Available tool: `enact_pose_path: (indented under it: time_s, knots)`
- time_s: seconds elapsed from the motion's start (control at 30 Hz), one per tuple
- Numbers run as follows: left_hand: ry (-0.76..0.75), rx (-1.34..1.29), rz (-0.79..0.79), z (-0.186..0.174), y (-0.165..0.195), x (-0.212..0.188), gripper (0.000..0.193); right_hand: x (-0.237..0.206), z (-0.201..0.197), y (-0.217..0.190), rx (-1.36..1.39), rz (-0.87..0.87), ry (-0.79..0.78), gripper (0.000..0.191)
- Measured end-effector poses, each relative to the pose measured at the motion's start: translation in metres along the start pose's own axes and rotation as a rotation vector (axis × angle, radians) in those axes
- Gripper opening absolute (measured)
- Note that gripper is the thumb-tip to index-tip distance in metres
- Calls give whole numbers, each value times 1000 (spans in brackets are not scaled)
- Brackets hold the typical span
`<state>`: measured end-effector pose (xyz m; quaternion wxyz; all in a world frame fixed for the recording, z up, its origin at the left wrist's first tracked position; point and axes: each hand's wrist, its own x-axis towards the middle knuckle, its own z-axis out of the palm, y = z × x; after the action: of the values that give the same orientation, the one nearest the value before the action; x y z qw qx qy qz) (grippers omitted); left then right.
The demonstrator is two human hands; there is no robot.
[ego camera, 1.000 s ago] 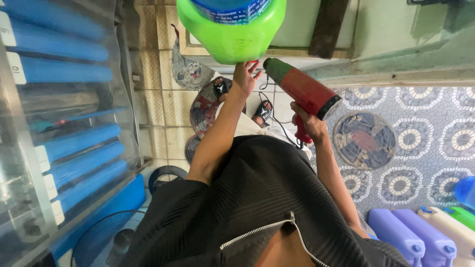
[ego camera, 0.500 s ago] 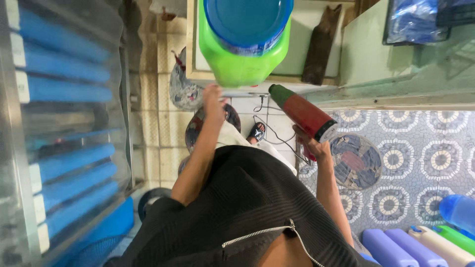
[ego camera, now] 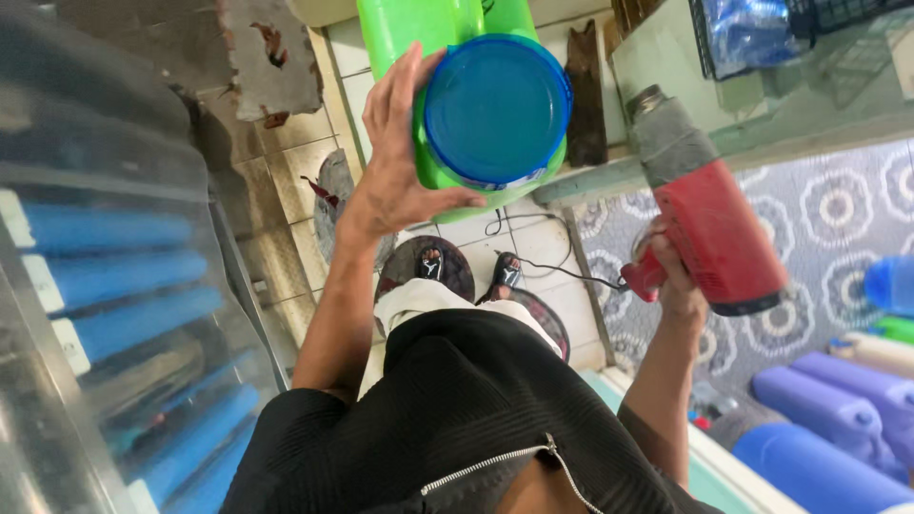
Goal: The person fills a green plastic container with water from a tap, applies a sticker to the cap, and uses a heat gun to shrink the sticker. The person then places a blue lid on the container and uses the heat gun to seal it.
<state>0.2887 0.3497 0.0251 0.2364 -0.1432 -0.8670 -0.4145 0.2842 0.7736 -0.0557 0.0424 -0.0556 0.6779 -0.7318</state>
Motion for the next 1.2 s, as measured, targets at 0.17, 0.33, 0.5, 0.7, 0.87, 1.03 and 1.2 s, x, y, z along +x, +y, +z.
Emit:
enact_pose_path:
  time_s: [0.17,0.33,0.5,0.7,0.87,1.03,1.2]
  knots:
    - [1,-74,-49,6,-2,-3,135,-44,5,-41,237,39,-70,27]
    - [42,-86,-19,10,-5,-3,132,-87,-13,-33,122,9,-196,42]
    - [65,-91,12,14,-9,-6,130,-95,-29,-25,49,111,-209,50]
    - [90,-85,31,19,-11,-6,130,-49,-14,-92,95,43,-173,43]
    - [75,-54,4,16,-8,-8,129,33,-11,-188,-229,235,-214,32]
    - [206,-10,-143,29,9,-20,126,138,-4,-233,-475,525,-398,22]
    - [370,-27,-257,46,30,-32,118,200,29,-240,-706,608,-527,24]
